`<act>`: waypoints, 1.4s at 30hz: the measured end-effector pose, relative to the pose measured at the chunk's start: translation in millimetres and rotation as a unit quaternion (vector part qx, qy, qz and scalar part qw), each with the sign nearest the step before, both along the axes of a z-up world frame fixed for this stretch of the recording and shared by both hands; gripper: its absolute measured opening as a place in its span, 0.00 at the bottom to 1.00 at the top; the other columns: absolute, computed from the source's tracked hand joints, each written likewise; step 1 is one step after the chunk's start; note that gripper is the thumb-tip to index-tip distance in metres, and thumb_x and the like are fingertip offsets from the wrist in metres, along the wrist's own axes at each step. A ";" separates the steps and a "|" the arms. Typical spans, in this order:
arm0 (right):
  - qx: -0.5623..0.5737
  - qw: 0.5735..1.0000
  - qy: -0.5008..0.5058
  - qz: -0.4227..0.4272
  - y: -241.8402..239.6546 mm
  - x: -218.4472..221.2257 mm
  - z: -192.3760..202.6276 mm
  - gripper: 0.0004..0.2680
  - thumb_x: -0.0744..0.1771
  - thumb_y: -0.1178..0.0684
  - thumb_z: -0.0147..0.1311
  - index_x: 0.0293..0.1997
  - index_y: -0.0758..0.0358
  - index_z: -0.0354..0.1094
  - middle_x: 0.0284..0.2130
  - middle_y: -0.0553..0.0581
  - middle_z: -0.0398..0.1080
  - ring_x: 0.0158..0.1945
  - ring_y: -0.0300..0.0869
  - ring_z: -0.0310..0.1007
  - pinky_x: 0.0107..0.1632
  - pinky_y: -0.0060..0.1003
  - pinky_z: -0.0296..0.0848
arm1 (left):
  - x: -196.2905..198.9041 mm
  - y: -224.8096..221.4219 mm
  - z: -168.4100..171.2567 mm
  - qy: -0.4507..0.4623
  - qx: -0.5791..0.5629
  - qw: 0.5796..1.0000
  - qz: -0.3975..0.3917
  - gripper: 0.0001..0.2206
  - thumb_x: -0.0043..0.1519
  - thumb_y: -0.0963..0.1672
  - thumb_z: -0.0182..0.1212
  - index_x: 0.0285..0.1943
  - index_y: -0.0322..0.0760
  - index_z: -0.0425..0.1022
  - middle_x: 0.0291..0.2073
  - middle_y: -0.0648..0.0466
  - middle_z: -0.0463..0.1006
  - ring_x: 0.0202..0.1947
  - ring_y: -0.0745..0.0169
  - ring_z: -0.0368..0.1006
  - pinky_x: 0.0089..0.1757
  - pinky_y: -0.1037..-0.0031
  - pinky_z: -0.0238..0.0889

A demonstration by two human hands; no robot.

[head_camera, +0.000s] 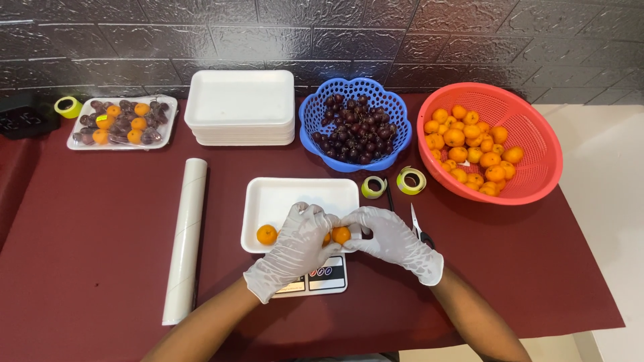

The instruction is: Arranging small oranges in a grid on a tray while monitoring the weight on a digital scale.

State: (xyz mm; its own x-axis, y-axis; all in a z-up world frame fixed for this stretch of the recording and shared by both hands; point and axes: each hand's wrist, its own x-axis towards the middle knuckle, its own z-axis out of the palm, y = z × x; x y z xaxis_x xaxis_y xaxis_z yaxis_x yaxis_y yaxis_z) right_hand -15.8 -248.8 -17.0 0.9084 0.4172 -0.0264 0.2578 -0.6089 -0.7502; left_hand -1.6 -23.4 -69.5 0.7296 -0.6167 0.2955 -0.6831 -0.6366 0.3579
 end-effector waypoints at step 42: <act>-0.011 1.000 -0.008 0.011 1.1 -3.0 0.3 0.21 0.60 0.45 0.70 0.58 0.51 0.73 0.44 0.52 0.76 0.34 0.40 0.71 0.42 0.39 0.74 | -7.0 0.2 19.1 0.009 0.000 1.000 0.011 0.27 0.43 0.50 0.80 0.49 0.48 0.71 0.32 0.56 0.78 0.50 0.57 0.73 0.56 0.57 0.57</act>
